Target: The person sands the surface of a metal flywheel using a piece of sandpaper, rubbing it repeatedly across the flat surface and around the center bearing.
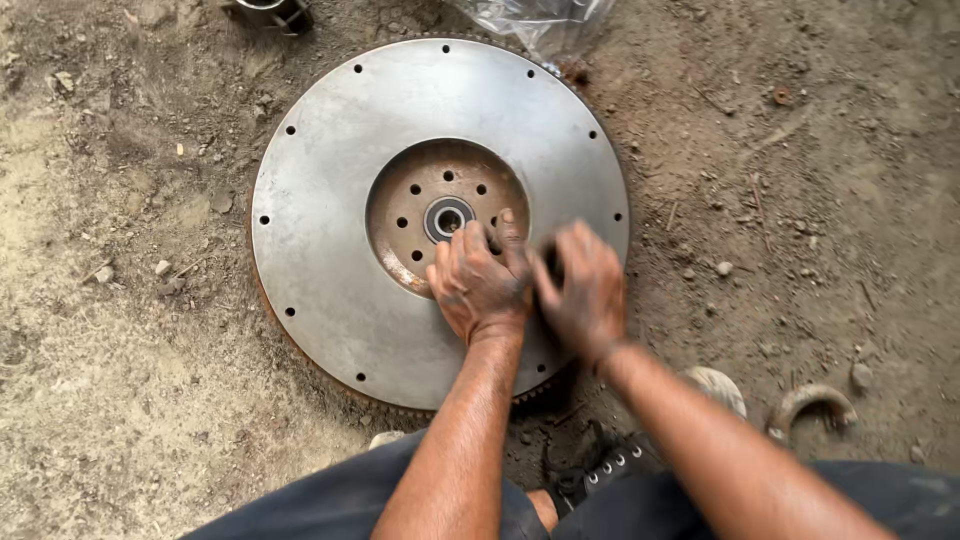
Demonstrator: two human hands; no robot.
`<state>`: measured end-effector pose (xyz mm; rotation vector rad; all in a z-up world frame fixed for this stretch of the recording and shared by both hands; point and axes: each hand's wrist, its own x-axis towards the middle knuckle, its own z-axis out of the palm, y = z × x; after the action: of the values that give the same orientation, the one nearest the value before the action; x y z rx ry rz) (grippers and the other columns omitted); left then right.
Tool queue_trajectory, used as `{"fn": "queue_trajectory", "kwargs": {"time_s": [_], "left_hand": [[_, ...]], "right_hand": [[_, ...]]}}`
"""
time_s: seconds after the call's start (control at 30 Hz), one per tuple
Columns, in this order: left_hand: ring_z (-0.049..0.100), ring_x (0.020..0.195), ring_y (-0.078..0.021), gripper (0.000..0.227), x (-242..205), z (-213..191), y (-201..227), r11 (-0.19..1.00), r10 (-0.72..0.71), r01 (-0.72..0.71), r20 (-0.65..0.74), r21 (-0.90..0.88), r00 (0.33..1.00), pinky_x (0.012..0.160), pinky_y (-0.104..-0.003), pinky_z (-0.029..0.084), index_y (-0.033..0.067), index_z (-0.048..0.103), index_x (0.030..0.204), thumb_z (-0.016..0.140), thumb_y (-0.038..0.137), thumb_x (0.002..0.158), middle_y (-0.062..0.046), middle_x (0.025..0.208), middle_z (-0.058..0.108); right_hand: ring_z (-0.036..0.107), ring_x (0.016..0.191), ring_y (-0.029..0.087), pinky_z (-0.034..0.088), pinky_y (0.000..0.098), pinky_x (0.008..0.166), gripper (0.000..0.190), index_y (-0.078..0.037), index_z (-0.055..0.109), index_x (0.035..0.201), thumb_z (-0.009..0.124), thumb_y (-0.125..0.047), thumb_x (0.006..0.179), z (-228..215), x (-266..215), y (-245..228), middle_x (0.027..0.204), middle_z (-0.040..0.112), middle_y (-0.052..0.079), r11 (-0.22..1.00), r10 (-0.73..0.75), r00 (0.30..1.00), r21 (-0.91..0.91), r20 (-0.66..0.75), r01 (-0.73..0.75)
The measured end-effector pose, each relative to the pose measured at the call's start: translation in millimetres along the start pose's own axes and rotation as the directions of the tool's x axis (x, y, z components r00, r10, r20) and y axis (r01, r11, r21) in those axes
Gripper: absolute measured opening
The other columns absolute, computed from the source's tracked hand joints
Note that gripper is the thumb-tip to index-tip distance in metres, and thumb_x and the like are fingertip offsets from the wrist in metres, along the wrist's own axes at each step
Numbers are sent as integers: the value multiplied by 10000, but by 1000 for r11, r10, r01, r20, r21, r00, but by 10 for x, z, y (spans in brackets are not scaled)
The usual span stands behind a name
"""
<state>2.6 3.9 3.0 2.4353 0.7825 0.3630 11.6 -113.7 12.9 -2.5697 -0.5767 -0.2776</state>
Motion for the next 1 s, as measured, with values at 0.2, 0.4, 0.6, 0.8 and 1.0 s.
{"fn": "queue_trajectory", "kwargs": {"time_s": [0.2, 0.4, 0.6, 0.8, 1.0], "left_hand": [[624, 835, -267, 431, -51, 13, 15, 999, 40, -41, -80, 0, 996, 755, -451, 446, 107, 658, 841, 464, 414, 1073, -72, 845, 693], [607, 832, -300, 405, -3, 27, 82, 998, 48, -45, -87, 40, 995, 760, -470, 435, 113, 620, 779, 547, 411, 1043, -78, 812, 668], [611, 819, -291, 431, -5, -44, 72, 1000, 21, -21, -51, 5, 998, 750, -473, 432, 121, 612, 766, 537, 456, 1026, -69, 791, 661], [606, 819, -259, 436, -51, 52, -9, 998, 44, -47, -86, -39, 995, 753, -446, 439, 124, 662, 859, 462, 450, 1069, -54, 837, 672], [608, 802, -242, 437, -57, 84, -37, 998, 26, -28, -43, -64, 999, 740, -436, 441, 136, 665, 861, 441, 443, 1076, -34, 806, 669]], "right_hand": [[638, 756, 321, 523, 452, 707, 246, -78, 592, 861, 671, -260, 1005, -34, -84, -59, 839, 606, 122, 975, 84, 996, -210, 25, -77], [643, 740, 343, 525, 467, 667, 272, -76, 586, 841, 668, -251, 1034, 175, 562, 396, 833, 609, 149, 978, -72, 996, -199, -56, 60], [668, 688, 311, 526, 460, 603, 289, -81, 610, 834, 679, -277, 1034, 406, 1321, 595, 837, 675, 134, 985, -18, 987, -174, -157, -10], [653, 778, 318, 533, 440, 697, 166, -70, 601, 913, 665, -218, 956, 188, 102, 62, 877, 627, 133, 979, -112, 994, -173, 2, 111], [661, 791, 271, 539, 406, 700, 200, -69, 577, 929, 692, -232, 943, 75, -182, -110, 885, 619, 100, 989, -46, 998, -140, 51, 53]]}}
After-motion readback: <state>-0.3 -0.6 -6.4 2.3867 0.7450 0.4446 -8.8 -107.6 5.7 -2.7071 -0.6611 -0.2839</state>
